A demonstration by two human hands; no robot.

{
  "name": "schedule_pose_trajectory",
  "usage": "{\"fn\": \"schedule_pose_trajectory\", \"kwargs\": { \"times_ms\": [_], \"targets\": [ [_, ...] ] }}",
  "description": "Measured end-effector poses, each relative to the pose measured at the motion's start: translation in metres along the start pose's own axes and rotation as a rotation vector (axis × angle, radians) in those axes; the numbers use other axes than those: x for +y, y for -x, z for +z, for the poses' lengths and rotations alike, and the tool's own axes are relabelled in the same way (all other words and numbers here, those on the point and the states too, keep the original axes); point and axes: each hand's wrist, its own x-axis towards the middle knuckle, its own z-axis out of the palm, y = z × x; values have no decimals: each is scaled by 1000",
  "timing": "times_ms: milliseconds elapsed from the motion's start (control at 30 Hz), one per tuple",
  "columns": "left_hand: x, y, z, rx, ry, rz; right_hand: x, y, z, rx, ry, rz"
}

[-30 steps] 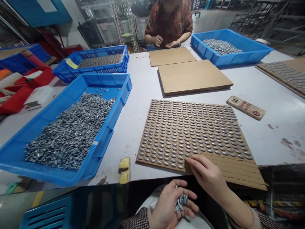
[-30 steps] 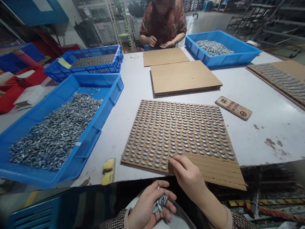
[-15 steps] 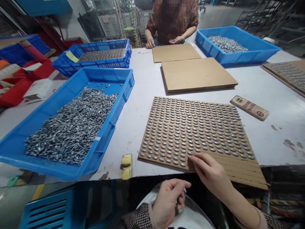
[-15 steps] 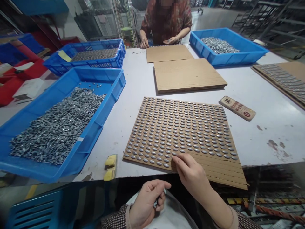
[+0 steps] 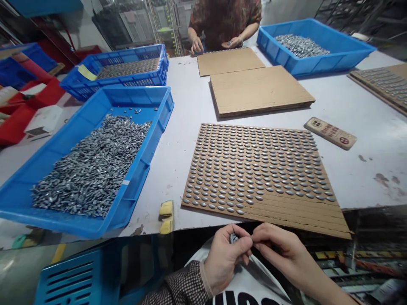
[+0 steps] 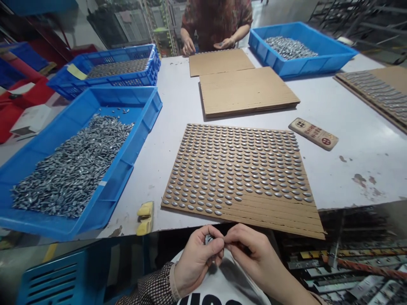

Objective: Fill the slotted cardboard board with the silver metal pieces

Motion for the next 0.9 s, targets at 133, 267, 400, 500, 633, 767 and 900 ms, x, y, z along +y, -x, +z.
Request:
{"fn": "schedule_pose_trajectory", "kwargs": {
  "times_ms": [133, 267, 400, 500, 633, 767, 900],
  "targets": [
    [2, 3, -2, 59, 164, -119, 17, -4, -16, 232, 267, -132],
    [-1, 6, -9, 71, 234, -320, 39, -16, -25, 373, 515, -234],
    [-2, 6, -8, 43, 161, -303, 47, -25, -25, 341, 644, -257],
    [-2, 4, -7, 26, 122, -300, 46, -27, -28, 309, 706, -253],
    [-4, 3, -8, 35, 122, -277, 46, -27, -31, 290, 690, -271],
    [-5, 2, -8, 51, 130, -270, 46, -28, -31, 274, 706, -277],
    [-2, 2, -6, 32, 167, -265, 45, -28, -30, 259, 799, -252]
  ]
}}
